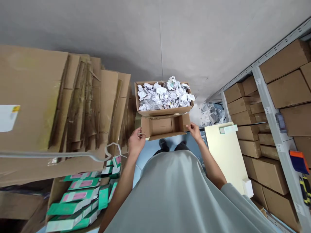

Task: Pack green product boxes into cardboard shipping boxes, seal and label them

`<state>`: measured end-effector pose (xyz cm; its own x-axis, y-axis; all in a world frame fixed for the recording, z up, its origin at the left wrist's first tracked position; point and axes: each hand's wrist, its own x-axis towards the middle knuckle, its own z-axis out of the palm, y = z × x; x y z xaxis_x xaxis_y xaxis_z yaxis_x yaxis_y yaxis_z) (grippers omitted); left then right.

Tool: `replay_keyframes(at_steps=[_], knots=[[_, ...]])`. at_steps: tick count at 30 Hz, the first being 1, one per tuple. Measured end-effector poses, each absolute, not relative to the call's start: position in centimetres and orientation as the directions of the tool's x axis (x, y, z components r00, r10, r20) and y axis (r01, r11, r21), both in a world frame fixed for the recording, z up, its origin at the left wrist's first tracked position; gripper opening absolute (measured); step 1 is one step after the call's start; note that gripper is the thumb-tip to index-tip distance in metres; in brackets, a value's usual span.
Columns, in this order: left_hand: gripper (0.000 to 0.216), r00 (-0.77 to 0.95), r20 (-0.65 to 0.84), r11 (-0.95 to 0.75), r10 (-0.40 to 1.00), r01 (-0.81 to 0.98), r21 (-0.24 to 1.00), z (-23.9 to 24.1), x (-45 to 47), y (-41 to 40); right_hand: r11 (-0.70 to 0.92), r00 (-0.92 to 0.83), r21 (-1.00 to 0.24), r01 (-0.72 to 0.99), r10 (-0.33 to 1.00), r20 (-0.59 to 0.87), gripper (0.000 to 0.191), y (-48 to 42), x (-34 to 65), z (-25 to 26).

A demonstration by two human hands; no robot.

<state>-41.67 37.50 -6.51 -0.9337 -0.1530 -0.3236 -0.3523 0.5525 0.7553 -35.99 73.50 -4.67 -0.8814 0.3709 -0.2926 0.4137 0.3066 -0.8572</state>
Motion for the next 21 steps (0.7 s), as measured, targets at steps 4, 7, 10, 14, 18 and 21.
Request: replay_keyframes(at_steps=[4,7,10,14,18,21], knots=[[0.053,-0.915,-0.371,0.567,-0.155,-0.39,0.725,-6.8,-41.9,37.5,0.326,-0.887,-0.839,0.436,0.315,-0.338,0.055,73.9,-36.7,-4.6],[0.057,-0.934,-0.313,0.62,-0.174,-0.351,0.702,-5.4,-42.1,37.6,0.387,-0.889,-0.808,0.444,0.3,-0.345,0.053,75.2,-37.6,-3.9],[0.063,-0.98,-0.094,0.68,-0.178,-0.192,0.707,-2.3,-43.2,38.4,0.485,-0.899,-0.783,0.388,0.386,-0.207,0.058,77.2,-39.7,-2.6],[0.059,-0.99,0.099,0.684,-0.104,0.001,0.729,2.4,-47.0,41.5,0.626,-0.926,-0.746,0.227,0.375,0.033,0.06,79.8,-44.5,0.1],[0.06,-0.989,0.141,0.638,0.048,0.139,0.757,5.0,-53.1,46.9,0.744,-0.969,-0.653,0.144,0.24,0.061,0.059,81.4,-50.2,2.2],[0.07,-0.978,0.146,0.601,0.153,0.209,0.771,5.4,-58.4,51.1,0.785,-0.987,-0.604,0.139,0.157,-0.023,0.065,81.7,-53.3,2.5]])
